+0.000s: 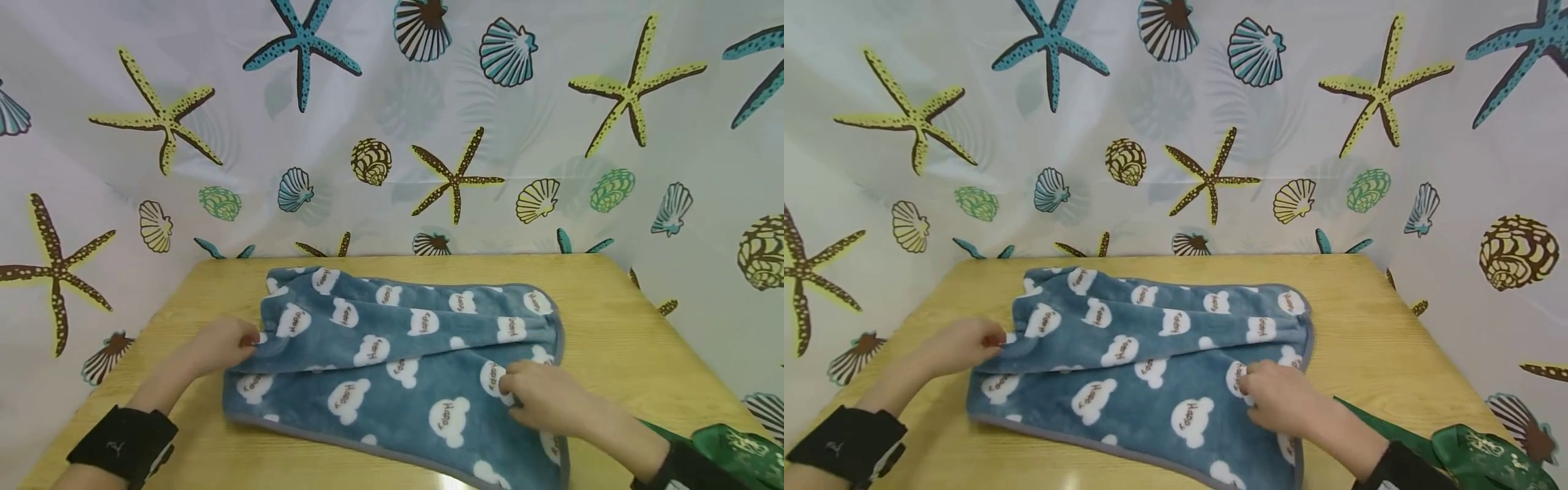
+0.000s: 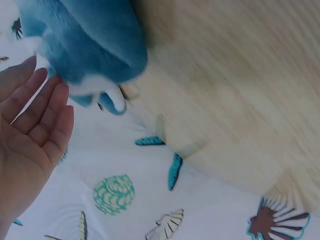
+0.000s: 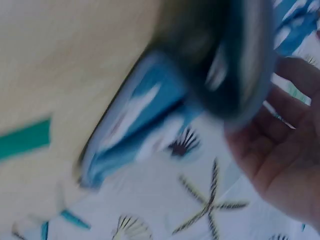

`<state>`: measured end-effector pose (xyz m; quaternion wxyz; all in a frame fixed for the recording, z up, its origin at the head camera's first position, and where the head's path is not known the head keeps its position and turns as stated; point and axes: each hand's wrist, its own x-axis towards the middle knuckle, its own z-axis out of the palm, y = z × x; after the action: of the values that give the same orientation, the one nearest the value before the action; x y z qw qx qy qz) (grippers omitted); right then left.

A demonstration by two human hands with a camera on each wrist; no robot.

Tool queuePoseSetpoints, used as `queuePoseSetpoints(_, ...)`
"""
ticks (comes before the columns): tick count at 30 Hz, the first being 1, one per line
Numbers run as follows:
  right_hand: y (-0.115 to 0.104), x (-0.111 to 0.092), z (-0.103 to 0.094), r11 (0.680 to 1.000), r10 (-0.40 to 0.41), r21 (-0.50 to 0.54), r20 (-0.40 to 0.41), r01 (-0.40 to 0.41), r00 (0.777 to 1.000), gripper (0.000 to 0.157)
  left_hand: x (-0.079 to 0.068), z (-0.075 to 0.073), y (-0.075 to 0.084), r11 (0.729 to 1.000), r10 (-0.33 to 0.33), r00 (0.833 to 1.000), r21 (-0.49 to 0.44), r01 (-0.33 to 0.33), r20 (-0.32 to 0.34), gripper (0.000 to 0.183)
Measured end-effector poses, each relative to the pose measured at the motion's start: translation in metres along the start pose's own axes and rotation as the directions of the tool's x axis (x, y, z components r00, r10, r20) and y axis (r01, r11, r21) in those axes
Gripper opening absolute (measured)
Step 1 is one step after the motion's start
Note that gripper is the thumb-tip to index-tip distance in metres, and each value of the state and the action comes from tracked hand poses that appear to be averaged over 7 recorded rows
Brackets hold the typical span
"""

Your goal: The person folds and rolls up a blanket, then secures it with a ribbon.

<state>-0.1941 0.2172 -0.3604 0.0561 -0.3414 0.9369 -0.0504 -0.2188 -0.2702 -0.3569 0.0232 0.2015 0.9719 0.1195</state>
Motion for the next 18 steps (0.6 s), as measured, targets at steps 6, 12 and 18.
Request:
queuePoseSetpoints(6, -0.011, 0.0, 0.035, 0.998, -0.049, -0.037, -0.038, 0.048, 0.998, 0.017, 0.0, 0.01, 0.021, 0.998, 0.05, 0.996, -0.027, -0.048, 0.067, 0.004)
queuePoseSetpoints(12, 0.009, -0.013, 0.004, 0.991, -0.101, 0.08, -0.091, 0.109, 0.991, 0.026, -0.001, 0.007, 0.021, 0.998, 0.065, 0.996, 0.023, -0.064, -0.062, 0.011)
queuePoseSetpoints(18, 0.034, -0.045, -0.061, 0.999, 0.009, 0.033, -0.146, -0.004, 0.989, 0.032, -0.004, 0.008, 0.014, 0.989, 0.129, 0.989, 0.083, -0.123, -0.076, 0.009)
